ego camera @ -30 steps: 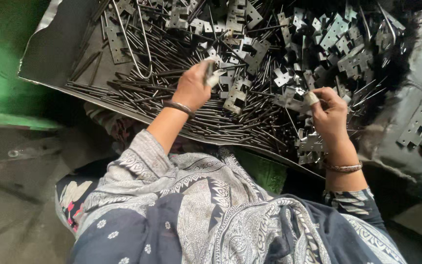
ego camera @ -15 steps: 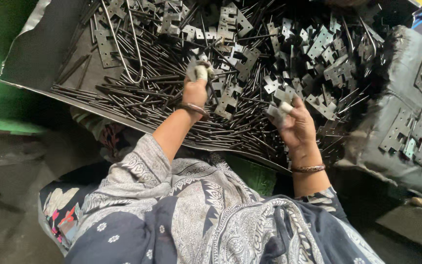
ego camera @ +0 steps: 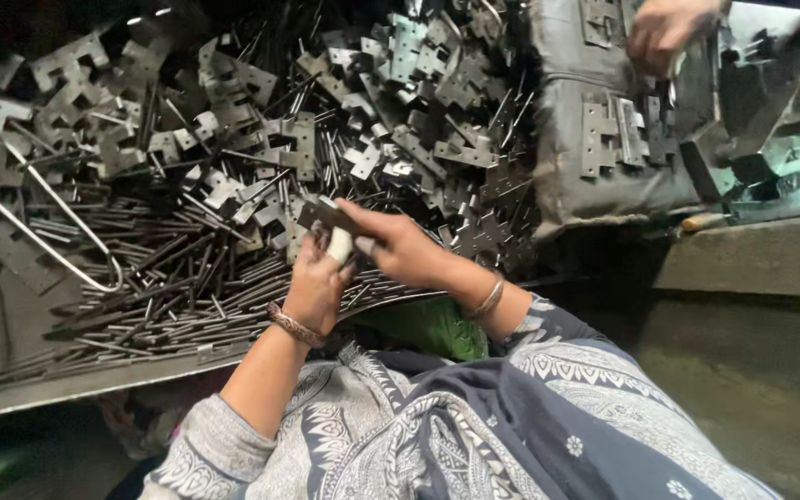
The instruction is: The person sorts various metal components from a large bin by hand, placing selected pieces onto a padded surface.
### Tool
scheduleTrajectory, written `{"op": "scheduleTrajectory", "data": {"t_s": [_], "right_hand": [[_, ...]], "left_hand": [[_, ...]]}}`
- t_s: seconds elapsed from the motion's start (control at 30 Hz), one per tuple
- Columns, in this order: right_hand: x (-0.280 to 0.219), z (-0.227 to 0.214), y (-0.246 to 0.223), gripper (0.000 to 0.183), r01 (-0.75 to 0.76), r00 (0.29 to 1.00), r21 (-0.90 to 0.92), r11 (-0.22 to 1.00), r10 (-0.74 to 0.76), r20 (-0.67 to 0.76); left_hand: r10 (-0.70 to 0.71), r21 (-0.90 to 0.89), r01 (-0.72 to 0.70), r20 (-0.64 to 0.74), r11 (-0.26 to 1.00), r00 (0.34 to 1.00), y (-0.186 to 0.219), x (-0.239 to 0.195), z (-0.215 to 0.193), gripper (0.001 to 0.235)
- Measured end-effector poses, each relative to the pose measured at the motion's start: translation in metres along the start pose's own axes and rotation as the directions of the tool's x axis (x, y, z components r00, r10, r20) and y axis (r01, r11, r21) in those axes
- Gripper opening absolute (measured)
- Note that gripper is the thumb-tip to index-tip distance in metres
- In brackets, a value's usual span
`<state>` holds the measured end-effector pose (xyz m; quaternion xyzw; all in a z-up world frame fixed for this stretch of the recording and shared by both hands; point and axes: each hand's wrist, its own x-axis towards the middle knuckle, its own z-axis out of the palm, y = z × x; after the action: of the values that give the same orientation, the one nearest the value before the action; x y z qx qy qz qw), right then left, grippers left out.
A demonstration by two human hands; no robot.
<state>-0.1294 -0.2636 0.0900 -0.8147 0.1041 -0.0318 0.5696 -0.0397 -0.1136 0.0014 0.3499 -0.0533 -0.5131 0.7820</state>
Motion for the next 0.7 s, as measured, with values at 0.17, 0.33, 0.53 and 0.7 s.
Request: {"op": "scheduleTrajectory", "data": {"t_s": [0.17,0.33,0.53,0.7], "right_hand": [[-0.028,-0.138,0.027,0.051,0.084,0.895,0.559,0.825,0.184,-0.406],[-0.074,-0.302,0.089,0.056,-0.534,0.671,-0.771,0.347,-0.380,-0.636],[-0.100,-0.363,0.151,0.065,-0.559,0.804,-0.812,0.167,-0.132,-0.580],[-0.081,-0.297,0.085,0.061,-0.432,0.893,-0.900,0.051,-0.115,-0.435]], "left_hand": [[0.162,0.951,-0.269,0.293,-0.154,0.942,0.023,0.005,-0.017,0.060],[0.035,0.772,-0.187,0.261,-0.608,0.965,0.033,0.007,-0.045,0.019],[0.128,0.869,-0.187,0.273,-0.458,0.953,0.037,-0.001,-0.048,0.034],[0.274,0.936,-0.258,0.320,-0.239,0.907,0.042,-0.013,-0.068,0.033]]}}
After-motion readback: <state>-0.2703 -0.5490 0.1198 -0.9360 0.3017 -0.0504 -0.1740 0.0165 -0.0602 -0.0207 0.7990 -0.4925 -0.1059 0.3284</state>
